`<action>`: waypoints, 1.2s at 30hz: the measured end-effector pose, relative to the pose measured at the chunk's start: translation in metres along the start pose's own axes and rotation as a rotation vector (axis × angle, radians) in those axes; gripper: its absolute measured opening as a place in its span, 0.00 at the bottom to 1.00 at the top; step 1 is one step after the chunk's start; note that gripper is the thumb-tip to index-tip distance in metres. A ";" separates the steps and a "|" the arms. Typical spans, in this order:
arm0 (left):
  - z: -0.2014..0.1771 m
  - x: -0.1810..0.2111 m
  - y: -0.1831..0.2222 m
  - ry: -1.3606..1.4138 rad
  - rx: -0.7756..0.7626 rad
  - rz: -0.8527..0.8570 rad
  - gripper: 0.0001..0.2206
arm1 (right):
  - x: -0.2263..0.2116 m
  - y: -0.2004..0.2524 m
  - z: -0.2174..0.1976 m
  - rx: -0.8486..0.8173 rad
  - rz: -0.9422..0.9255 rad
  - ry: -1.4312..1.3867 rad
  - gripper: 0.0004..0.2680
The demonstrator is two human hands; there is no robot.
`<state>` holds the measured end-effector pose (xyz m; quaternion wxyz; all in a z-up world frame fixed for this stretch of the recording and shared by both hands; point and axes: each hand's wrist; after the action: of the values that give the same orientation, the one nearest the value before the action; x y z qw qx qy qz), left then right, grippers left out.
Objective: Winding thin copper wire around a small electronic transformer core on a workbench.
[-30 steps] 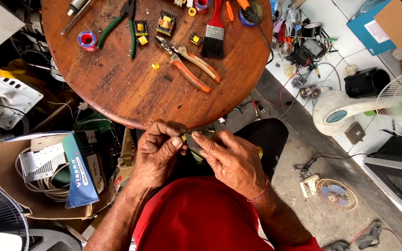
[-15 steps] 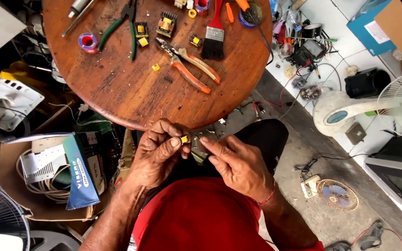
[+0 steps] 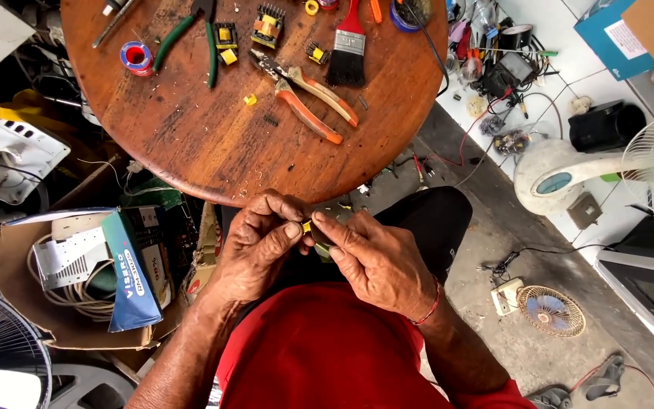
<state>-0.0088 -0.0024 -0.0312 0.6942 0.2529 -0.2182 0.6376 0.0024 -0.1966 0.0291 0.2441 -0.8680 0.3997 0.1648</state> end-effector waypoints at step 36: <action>0.033 0.015 -0.002 -0.608 -0.136 0.327 0.08 | -0.003 -0.010 0.026 0.345 0.146 -0.317 0.10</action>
<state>-0.0047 -0.0112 0.0035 0.5015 0.3463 -0.4944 0.6198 0.0064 -0.1749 0.0119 0.4357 -0.7457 0.4402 0.2456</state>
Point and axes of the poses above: each hand's wrist, its own y-axis away from the middle knuckle, its own z-axis out of the palm, x = y × z, and after that the axes turned 10 degrees about y, right-handed
